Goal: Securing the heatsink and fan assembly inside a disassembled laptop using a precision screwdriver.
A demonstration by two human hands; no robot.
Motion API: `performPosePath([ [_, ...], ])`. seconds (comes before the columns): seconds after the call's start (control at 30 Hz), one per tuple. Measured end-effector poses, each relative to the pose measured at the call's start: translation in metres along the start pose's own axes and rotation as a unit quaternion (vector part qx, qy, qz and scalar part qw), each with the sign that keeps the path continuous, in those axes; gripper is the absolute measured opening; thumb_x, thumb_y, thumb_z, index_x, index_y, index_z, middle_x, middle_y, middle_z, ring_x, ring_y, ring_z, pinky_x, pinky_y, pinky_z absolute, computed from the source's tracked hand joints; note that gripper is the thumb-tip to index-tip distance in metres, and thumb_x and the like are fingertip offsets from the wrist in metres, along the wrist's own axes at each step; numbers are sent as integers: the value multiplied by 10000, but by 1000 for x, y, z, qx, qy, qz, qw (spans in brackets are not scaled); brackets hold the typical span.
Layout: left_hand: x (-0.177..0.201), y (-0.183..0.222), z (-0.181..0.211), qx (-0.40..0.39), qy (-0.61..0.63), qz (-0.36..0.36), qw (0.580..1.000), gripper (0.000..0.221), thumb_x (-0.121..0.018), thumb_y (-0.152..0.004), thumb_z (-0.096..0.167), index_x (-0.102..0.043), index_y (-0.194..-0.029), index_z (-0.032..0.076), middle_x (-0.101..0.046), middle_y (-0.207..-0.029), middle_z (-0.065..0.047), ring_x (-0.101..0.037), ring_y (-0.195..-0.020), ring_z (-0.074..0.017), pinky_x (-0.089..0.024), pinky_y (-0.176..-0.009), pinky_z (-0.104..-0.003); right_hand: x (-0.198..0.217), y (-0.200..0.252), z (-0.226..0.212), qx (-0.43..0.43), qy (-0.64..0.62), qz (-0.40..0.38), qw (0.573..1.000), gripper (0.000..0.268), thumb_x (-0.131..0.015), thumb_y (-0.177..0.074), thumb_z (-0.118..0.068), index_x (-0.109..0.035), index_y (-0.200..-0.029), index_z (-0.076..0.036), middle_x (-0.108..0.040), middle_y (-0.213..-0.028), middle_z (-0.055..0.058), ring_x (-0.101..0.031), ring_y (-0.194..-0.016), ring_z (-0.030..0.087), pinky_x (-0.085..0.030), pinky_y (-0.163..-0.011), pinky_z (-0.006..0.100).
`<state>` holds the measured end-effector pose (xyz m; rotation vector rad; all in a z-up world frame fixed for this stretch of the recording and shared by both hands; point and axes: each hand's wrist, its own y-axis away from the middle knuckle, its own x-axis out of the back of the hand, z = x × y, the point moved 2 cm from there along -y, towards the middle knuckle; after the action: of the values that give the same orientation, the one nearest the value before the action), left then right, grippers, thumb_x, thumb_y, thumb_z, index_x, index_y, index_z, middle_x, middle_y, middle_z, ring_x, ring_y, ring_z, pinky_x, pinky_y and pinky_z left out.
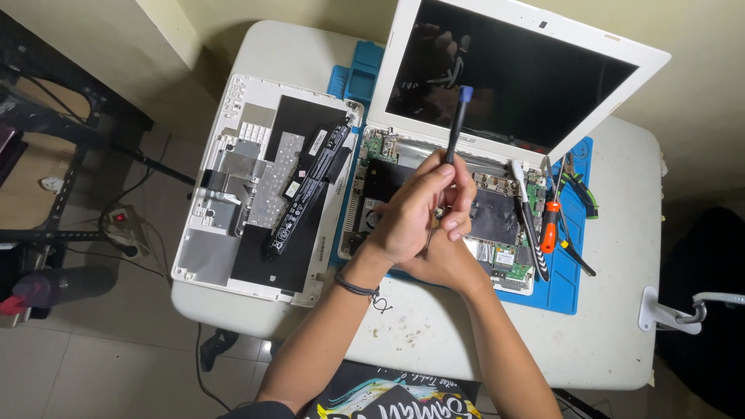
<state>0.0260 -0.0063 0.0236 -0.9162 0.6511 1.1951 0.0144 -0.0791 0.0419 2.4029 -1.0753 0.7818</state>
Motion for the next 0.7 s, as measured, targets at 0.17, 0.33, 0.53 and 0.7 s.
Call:
performPosePath([
  [0.17,22,-1,36,-47,-21,36,998,227,-427,-1069,297,-500,-1052,82,-520,-791,-75,-497,-538,-96,-492,-444,-297,-1,8,53,125,72,77,987,278,-786,-819,-266,-698,-1015,-91,-560,-1036,90,-439,-1022,317,-399,-964,424],
  [0.33,31,-1,55,-84,-44,73,993,202,-397,-1075,286,-502,-1038,118,-523,-777,-43,-467,-527,-88,-467,-453,-266,21,8,44,109,38,175,978,203,-673,-950,-162,-777,-1118,-206,-638,-1025,-44,-499,-974,178,-369,-962,324],
  [0.53,19,1,15,8,-106,72,992,223,-466,-1052,231,-527,-1099,22,-500,-798,-55,-499,-542,-88,-498,-445,-290,38,9,70,85,-179,298,934,191,-652,-1027,-134,-718,-1179,-38,-711,-912,88,-578,-801,122,-511,-780,292],
  [0.7,10,6,-24,131,-256,12,958,182,-553,-1015,132,-635,-1042,-29,-514,-713,-49,-493,-513,-77,-508,-434,-282,43,12,94,110,-388,292,867,664,-612,-1012,-511,-605,-1336,69,-574,-804,45,-489,-679,58,-471,-666,230],
])
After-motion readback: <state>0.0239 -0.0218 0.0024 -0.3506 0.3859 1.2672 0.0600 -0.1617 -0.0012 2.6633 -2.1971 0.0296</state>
